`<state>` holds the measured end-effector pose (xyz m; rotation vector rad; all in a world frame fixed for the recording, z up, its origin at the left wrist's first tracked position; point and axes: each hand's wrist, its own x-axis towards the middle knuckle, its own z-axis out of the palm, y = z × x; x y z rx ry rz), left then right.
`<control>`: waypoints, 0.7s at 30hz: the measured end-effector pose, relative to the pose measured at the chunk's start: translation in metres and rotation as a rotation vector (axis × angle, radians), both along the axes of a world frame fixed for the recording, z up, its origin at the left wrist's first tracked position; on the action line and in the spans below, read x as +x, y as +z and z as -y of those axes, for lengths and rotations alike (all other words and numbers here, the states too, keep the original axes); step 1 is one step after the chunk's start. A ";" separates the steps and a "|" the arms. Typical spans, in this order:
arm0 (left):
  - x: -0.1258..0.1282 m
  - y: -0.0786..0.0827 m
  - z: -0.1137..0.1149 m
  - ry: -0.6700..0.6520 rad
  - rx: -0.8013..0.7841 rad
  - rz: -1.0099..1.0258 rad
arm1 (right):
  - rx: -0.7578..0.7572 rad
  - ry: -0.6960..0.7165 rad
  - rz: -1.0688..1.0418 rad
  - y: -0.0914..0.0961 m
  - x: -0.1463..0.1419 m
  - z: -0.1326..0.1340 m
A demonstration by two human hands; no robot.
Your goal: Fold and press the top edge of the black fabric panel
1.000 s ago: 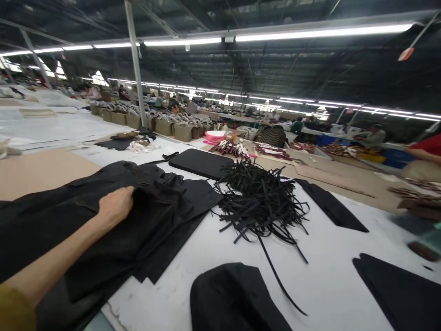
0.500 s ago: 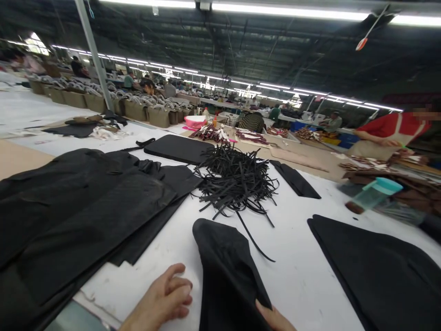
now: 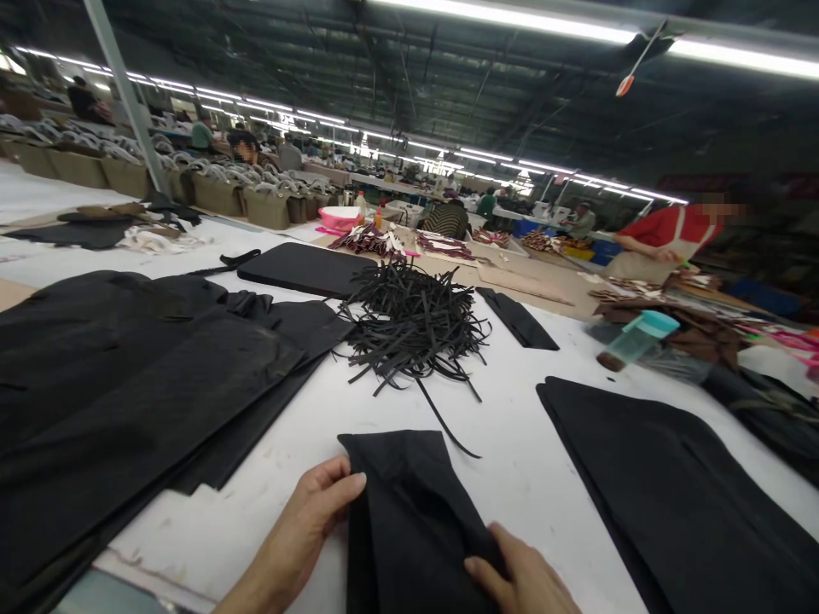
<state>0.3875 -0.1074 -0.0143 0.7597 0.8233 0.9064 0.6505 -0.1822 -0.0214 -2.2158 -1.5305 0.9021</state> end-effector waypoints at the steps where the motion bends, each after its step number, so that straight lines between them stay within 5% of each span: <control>1: 0.001 0.000 0.001 -0.008 0.033 -0.019 | 0.110 -0.025 0.160 0.002 0.000 0.000; 4: 0.007 0.007 0.005 -0.037 0.128 -0.050 | 0.350 0.020 0.210 0.017 -0.021 0.000; 8: 0.018 0.022 0.011 -0.114 0.156 -0.034 | 0.124 0.085 -0.183 0.040 -0.076 -0.005; 12: 0.027 0.030 0.015 -0.114 0.030 -0.018 | 0.159 -0.058 -0.223 0.040 -0.111 -0.011; 16: 0.032 0.027 0.013 -0.026 -0.010 -0.027 | 0.295 -0.062 -0.236 0.029 -0.115 -0.009; 21: 0.029 0.029 0.009 -0.061 0.210 -0.238 | 0.434 -0.001 -0.110 0.031 -0.103 -0.010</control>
